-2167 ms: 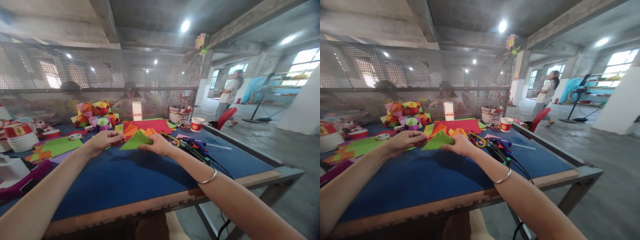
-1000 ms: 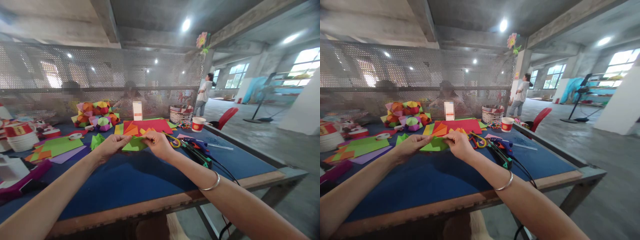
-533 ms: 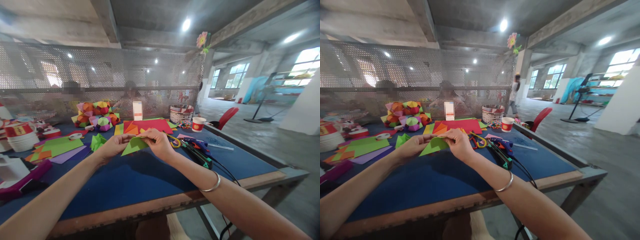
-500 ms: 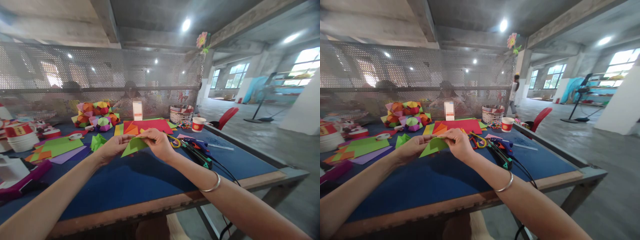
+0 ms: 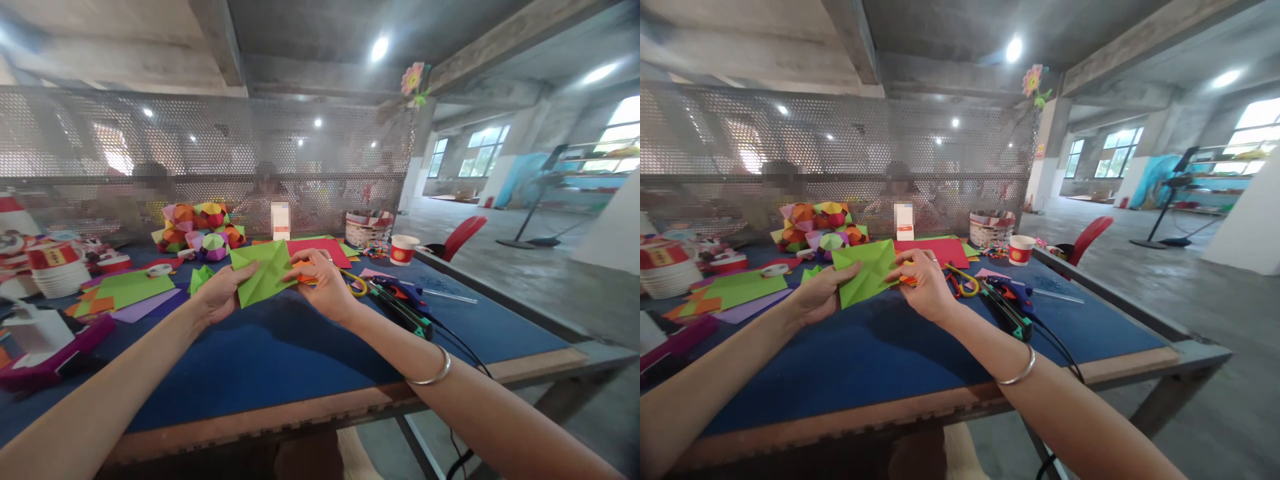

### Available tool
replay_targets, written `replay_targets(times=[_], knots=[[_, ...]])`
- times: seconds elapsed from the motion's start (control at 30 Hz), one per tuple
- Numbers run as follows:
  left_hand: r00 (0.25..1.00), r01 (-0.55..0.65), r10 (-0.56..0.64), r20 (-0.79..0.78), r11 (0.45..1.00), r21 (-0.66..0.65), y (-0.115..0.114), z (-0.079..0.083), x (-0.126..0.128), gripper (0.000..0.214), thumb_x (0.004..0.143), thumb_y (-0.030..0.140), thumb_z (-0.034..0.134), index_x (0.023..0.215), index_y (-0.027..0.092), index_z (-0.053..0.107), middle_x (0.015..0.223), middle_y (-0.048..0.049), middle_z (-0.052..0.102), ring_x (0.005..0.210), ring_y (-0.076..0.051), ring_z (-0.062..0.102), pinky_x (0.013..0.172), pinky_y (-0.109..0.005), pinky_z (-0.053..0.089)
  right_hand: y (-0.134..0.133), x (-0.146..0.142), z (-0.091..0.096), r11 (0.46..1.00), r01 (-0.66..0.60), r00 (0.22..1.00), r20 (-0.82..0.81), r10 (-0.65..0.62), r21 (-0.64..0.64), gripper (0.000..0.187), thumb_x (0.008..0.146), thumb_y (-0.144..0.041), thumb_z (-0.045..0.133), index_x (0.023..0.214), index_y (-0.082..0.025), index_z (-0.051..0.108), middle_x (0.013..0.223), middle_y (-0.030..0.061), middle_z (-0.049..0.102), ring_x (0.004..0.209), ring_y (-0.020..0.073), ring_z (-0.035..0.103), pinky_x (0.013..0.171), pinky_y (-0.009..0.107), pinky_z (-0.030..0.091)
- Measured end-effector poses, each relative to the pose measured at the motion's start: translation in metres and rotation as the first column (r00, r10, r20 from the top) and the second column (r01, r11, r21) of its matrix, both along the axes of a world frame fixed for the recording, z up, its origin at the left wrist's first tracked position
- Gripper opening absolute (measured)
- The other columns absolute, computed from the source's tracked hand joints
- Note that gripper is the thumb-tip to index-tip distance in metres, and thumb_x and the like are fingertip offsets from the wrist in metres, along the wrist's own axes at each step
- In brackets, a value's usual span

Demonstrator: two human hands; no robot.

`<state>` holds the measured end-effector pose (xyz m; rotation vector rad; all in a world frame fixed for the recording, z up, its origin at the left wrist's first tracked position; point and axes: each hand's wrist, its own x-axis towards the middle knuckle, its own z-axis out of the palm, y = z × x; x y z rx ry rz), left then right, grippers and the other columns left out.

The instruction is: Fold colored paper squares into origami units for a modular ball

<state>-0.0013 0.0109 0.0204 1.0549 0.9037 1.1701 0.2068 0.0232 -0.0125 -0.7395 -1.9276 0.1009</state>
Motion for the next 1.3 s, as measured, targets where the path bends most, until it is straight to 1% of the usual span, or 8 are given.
replay_targets(times=[0.17,0.4,0.63,0.83,0.97,1.03,1.17,1.3], knots=[[1.0,-0.02,0.019,0.019,1.0,0.006,0.001,0.0,0.0,0.019,0.093,0.017,0.065,0.104,0.008,0.078,0.094,-0.0172,0.082,0.085,-0.029,0.08,0.075,-0.034,0.067,0.004,0.002,-0.001,0.999,0.016,1.0,-0.002,-0.016,-0.029,0.015,0.082,-0.013,0.079,0.081,-0.028,0.082,0.101,0.0053,0.066,0.104,0.0223,0.057,0.095,0.041,0.05],[0.991,0.114,-0.111,-0.078,0.992,0.044,0.002,-0.009,-0.004,0.022,0.073,0.012,0.081,0.094,0.015,0.081,0.102,-0.0109,0.083,0.097,-0.03,0.079,0.085,-0.033,0.065,-0.001,0.002,0.001,0.997,-0.009,0.995,0.1,0.001,0.077,0.024,0.083,-0.014,0.075,0.101,-0.029,0.082,0.116,0.0074,0.064,0.109,0.0239,0.056,0.099,0.045,0.049],[0.986,0.136,-0.133,-0.097,0.991,0.018,-0.002,-0.007,-0.003,0.029,0.069,0.008,0.084,0.096,0.016,0.08,0.1,-0.0075,0.083,0.082,-0.021,0.078,0.076,-0.027,0.064,-0.002,0.003,0.002,0.99,-0.052,0.99,0.141,0.033,0.129,0.014,0.085,-0.018,0.076,0.088,-0.029,0.083,0.12,0.0077,0.065,0.112,0.0257,0.053,0.098,0.045,0.049],[0.982,0.143,-0.135,-0.136,0.988,0.052,0.005,-0.009,-0.007,0.027,0.069,0.013,0.086,0.096,0.017,0.081,0.107,-0.011,0.081,0.103,-0.028,0.075,0.087,-0.034,0.063,0.0,0.001,0.001,0.999,-0.01,1.0,0.016,0.009,0.043,0.004,0.082,-0.022,0.081,0.08,-0.022,0.078,0.112,0.0087,0.065,0.107,0.0231,0.056,0.097,0.043,0.049],[0.984,0.129,-0.119,-0.13,0.989,0.075,0.008,-0.01,-0.008,0.029,0.068,0.017,0.088,0.096,0.017,0.082,0.112,-0.0128,0.08,0.114,-0.033,0.072,0.089,-0.035,0.062,0.001,-0.002,0.0,0.995,-0.011,0.975,-0.221,-0.012,-0.099,0.024,0.079,-0.037,0.082,0.075,-0.018,0.067,0.123,0.013,0.061,0.115,0.0258,0.057,0.101,0.045,0.047],[0.98,0.16,-0.148,-0.136,0.984,0.082,0.007,-0.009,-0.008,0.032,0.066,0.015,0.089,0.097,0.016,0.082,0.111,-0.0125,0.08,0.112,-0.033,0.073,0.085,-0.034,0.063,0.002,-0.004,0.0,0.967,-0.134,0.933,-0.356,0.051,-0.214,0.035,0.076,-0.047,0.081,0.074,-0.019,0.061,0.121,0.0134,0.062,0.112,0.026,0.06,0.094,0.042,0.05],[0.957,0.244,-0.228,-0.18,0.967,0.071,0.001,-0.006,-0.005,0.019,0.07,0.013,0.085,0.089,0.013,0.081,0.091,-0.0089,0.082,0.1,-0.031,0.076,0.076,-0.028,0.061,-0.001,-0.009,0.002,0.846,-0.359,0.865,-0.48,0.144,-0.395,0.047,0.068,-0.056,0.081,0.069,-0.022,0.049,0.079,0.0009,0.061,0.072,0.0155,0.057,0.068,0.03,0.049],[0.97,0.2,-0.192,-0.151,0.979,0.038,0.0,-0.004,-0.002,0.011,0.077,0.02,0.085,0.081,0.012,0.078,0.086,-0.0101,0.081,0.092,-0.027,0.077,0.07,-0.026,0.062,-0.001,-0.01,0.001,0.86,-0.281,0.869,-0.494,0.039,-0.427,0.052,0.063,-0.054,0.084,0.063,-0.023,0.042,0.059,-0.0076,0.039,0.056,0.01,0.038,0.056,0.026,0.036]])
